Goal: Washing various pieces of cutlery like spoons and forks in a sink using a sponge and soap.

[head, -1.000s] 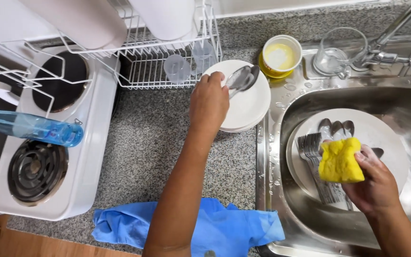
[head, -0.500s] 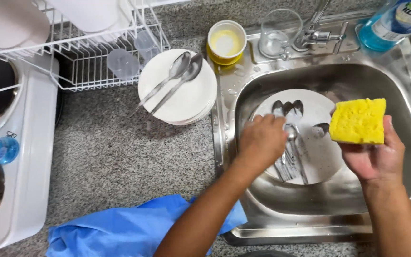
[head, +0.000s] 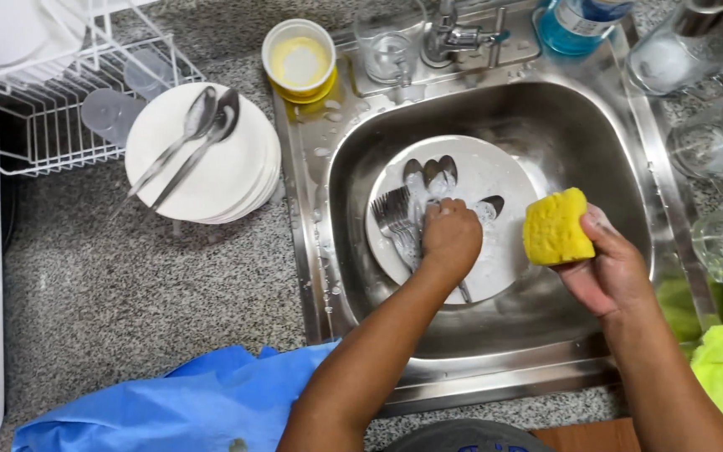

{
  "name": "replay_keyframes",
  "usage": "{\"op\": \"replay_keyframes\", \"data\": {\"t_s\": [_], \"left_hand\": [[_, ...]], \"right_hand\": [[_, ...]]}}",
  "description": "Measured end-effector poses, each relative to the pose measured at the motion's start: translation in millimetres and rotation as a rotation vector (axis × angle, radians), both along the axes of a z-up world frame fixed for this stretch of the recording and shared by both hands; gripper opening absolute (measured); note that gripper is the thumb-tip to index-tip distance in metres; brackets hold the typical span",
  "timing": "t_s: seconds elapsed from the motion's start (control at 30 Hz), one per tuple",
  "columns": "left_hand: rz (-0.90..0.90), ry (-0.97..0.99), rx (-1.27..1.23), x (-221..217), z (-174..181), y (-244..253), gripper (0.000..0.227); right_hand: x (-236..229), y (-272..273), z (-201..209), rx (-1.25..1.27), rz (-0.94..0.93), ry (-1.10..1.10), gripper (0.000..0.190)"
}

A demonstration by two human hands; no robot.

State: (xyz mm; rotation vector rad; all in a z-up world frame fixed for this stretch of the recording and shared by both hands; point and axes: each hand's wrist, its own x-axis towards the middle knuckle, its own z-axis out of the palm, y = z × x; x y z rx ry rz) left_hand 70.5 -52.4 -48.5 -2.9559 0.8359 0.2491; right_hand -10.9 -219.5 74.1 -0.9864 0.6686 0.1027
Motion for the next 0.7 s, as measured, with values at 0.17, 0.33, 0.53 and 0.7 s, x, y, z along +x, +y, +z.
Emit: {"op": "replay_keyframes", "data": {"t_s": [0.17, 0.33, 0.53, 0.7], "left_hand": [[-0.025, 0.055, -0.059, -6, 26, 6, 0.026], [0.044, 0.068, -0.424, -27, 52, 14, 0.032], [0.148, -0.287, -0.842, -42, 60, 18, 0.008], [0.580, 0.497, -1.142, -55, 100, 30, 0.018]], "right_hand": [[-1, -18, -12, -0.065, 0.035, -0.001, 0.045], [6, -24, -26, -0.180, 0.105, -0.145, 0.039], [19, -11, -10, -0.219, 0.132, -0.208, 0.044], [14, 19, 23, -1.078, 0.338, -0.754, 0.042]]}}
